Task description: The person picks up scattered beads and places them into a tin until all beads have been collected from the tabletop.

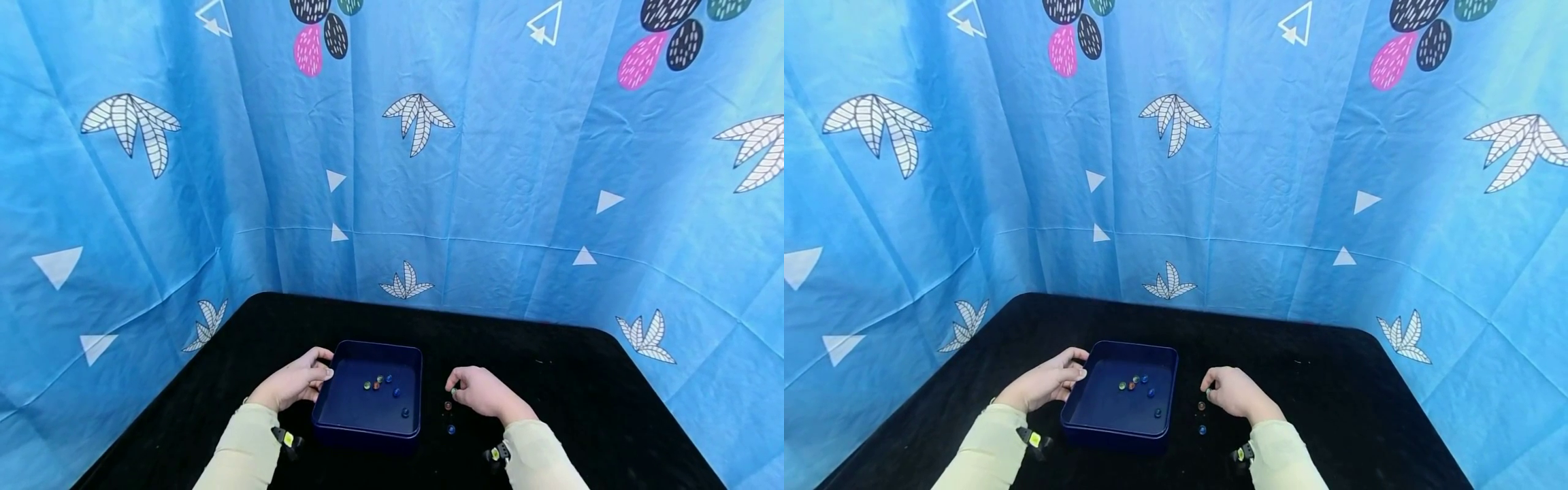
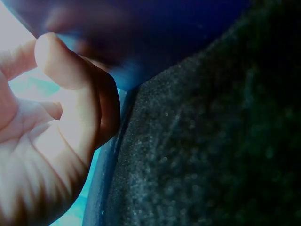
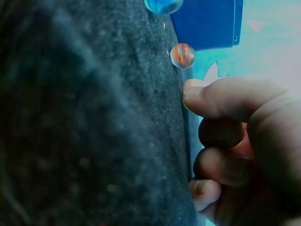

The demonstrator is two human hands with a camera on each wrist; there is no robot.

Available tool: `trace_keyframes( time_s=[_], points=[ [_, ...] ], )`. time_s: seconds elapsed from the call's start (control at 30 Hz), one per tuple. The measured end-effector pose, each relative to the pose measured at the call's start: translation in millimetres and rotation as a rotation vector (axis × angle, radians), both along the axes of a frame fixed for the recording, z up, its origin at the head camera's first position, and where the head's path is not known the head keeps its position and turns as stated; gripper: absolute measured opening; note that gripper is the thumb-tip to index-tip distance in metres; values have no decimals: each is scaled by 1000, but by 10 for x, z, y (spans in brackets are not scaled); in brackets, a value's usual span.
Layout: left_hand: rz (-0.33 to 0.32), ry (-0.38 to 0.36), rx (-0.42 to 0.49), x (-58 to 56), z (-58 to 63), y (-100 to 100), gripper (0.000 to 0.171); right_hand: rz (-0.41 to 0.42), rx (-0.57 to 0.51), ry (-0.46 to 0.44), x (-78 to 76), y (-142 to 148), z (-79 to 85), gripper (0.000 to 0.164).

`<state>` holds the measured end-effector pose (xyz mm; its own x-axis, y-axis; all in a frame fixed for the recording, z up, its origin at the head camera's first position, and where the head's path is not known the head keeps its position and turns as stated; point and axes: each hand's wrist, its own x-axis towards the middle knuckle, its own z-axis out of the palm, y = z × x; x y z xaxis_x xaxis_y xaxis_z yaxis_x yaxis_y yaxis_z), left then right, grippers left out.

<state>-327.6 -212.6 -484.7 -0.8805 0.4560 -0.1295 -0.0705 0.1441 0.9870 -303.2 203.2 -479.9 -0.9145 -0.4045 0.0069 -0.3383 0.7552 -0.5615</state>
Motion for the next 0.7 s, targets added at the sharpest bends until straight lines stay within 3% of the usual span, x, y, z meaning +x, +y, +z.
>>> trace_keyframes(
  time_s=[0.27,0.7],
  points=[
    [-5,-1,5,12,22,7,56,2,21,82,-9,-49,102,11],
    [-5,-3,-8,28,39,1,54,-73,-15,204,27,-330,511,4]
  ],
)
